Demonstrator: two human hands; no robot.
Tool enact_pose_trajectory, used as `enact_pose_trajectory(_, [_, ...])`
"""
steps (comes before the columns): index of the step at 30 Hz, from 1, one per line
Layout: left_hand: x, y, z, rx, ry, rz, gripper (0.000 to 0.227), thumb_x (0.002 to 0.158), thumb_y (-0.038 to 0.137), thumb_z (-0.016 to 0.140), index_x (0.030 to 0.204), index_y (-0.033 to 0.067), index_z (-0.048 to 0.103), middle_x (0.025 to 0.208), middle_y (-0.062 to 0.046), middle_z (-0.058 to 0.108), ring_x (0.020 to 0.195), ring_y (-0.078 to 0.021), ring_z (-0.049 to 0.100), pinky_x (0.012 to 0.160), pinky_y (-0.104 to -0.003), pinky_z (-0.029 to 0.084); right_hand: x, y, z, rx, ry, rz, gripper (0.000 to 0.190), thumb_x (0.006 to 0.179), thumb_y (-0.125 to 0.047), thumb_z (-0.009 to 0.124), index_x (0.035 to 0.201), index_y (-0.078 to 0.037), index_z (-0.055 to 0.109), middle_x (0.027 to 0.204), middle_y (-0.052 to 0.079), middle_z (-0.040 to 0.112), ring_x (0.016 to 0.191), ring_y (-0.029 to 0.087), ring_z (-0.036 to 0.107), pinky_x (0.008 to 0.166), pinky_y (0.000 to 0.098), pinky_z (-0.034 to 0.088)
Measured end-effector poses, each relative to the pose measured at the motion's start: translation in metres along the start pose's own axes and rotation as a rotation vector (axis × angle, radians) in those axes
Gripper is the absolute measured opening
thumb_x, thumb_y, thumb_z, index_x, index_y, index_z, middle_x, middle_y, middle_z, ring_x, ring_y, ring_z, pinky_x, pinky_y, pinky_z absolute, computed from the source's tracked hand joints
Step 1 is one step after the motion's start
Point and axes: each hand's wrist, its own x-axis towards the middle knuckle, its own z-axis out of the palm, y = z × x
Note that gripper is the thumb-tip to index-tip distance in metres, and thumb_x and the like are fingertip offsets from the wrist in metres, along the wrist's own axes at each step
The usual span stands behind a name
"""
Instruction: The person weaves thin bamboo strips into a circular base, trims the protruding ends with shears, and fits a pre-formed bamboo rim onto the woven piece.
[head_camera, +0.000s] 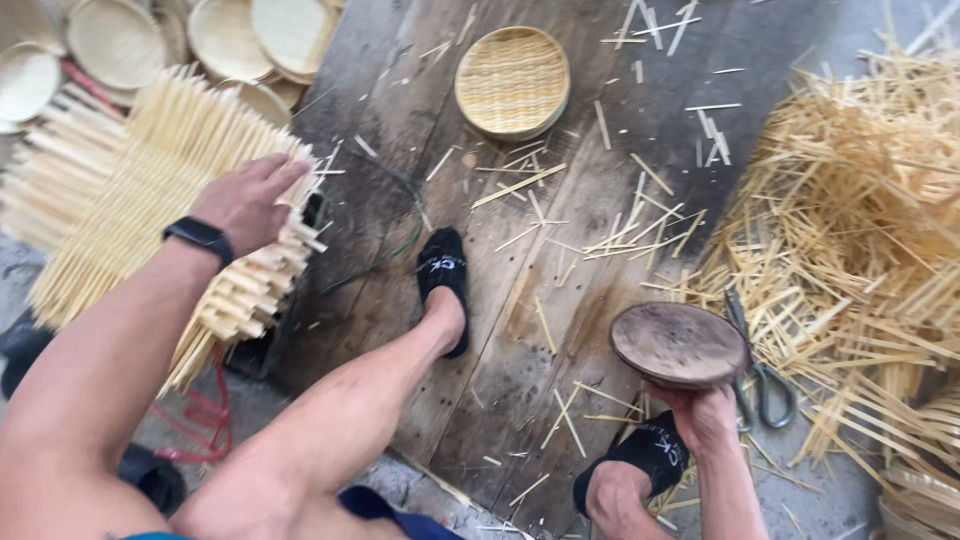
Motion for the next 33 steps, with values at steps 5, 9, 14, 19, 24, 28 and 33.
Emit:
enact_pose_trajectory(5, [-0.09,-0.023,0.021,0.059,0.015,-0.087,0.055,0.084,0.017,0.068,0.137,0.0266,0.061,0.154,-0.017,0.048,0.135,-0.0388,0.051,0.111,-0.048,0.046,0.008,0.026,0.033,-0.023,0.031,0.026,0.04,0.103,-0.017,0.05,0.142,-0.007,0.048,0.136,0.017,0.059,0.109,0.037,0.066,0.08,0.0582,0.06])
enact_pose_trajectory(9, [-0.094,-0.02,0.051,0.093,0.03,-0.191,0.049,0.093,0.014,0.062,0.14,0.0289,0.063,0.158,-0.022,0.043,0.139,-0.043,0.047,0.108,-0.054,0.042,-0.01,0.02,0.012,0.023,0.072,0.017,0.05,0.103,-0.034,0.038,0.145,-0.009,0.047,0.134,0.016,0.064,0.108,0.037,0.069,0.076,0.0562,0.063])
enact_pose_trajectory(14, [-0.079,-0.019,0.052,0.123,0.065,-0.259,0.03,0.091,0.024,0.068,0.12,0.0277,0.075,0.151,-0.014,0.051,0.138,-0.0365,0.049,0.111,-0.053,0.042,-0.036,0.016,0.012,-0.118,0.211,0.054,0.05,0.109,-0.039,0.04,0.137,0.003,0.042,0.133,0.024,0.058,0.112,0.039,0.065,0.076,0.0579,0.063])
enact_pose_trajectory(19, [-0.073,-0.025,0.038,-0.032,0.25,-0.38,0.012,0.093,0.032,0.072,0.097,0.0218,0.077,0.124,-0.01,0.07,0.112,-0.0311,0.064,0.093,-0.047,0.051,-0.045,0.021,0.048,-0.307,0.166,0.254,0.046,0.105,-0.037,0.042,0.128,0.002,0.039,0.127,0.025,0.062,0.102,0.041,0.07,0.072,0.0517,0.061])
enact_pose_trajectory(24, [-0.064,-0.012,-0.035,-0.236,0.863,-0.485,0.017,0.111,0.012,0.071,0.102,0.0006,0.062,0.092,-0.008,0.07,0.08,-0.0223,0.068,0.071,-0.038,0.053,-0.035,0.054,0.016,-0.515,-0.016,0.41,0.053,0.102,-0.041,0.048,0.123,0.006,0.058,0.103,0.024,0.074,0.091,0.032,0.075,0.063,0.0391,0.06])
enact_pose_trajectory(28, [-0.044,0.09,-0.109,-0.264,0.733,-0.19,0.006,0.112,0.004,0.059,0.106,0.0013,0.06,0.097,-0.013,0.073,0.074,-0.0293,0.07,0.064,-0.041,0.053,-0.041,0.065,-0.009,-0.528,0.087,0.117,0.065,0.112,-0.046,0.049,0.119,0.015,0.068,0.09,0.033,0.066,0.081,0.034,0.071,0.063,0.0344,0.057])
enact_pose_trajectory(33, [0.003,0.28,-0.065,-0.442,0.416,0.473,0.007,0.103,0.002,0.061,0.107,0.0034,0.066,0.11,-0.02,0.072,0.096,-0.0327,0.072,0.083,-0.043,0.061,-0.059,-0.005,0.021,0.176,-0.228,-0.101,0.067,0.101,-0.054,0.037,0.125,0.002,0.064,0.11,0.019,0.071,0.096,0.023,0.074,0.077,0.0324,0.061])
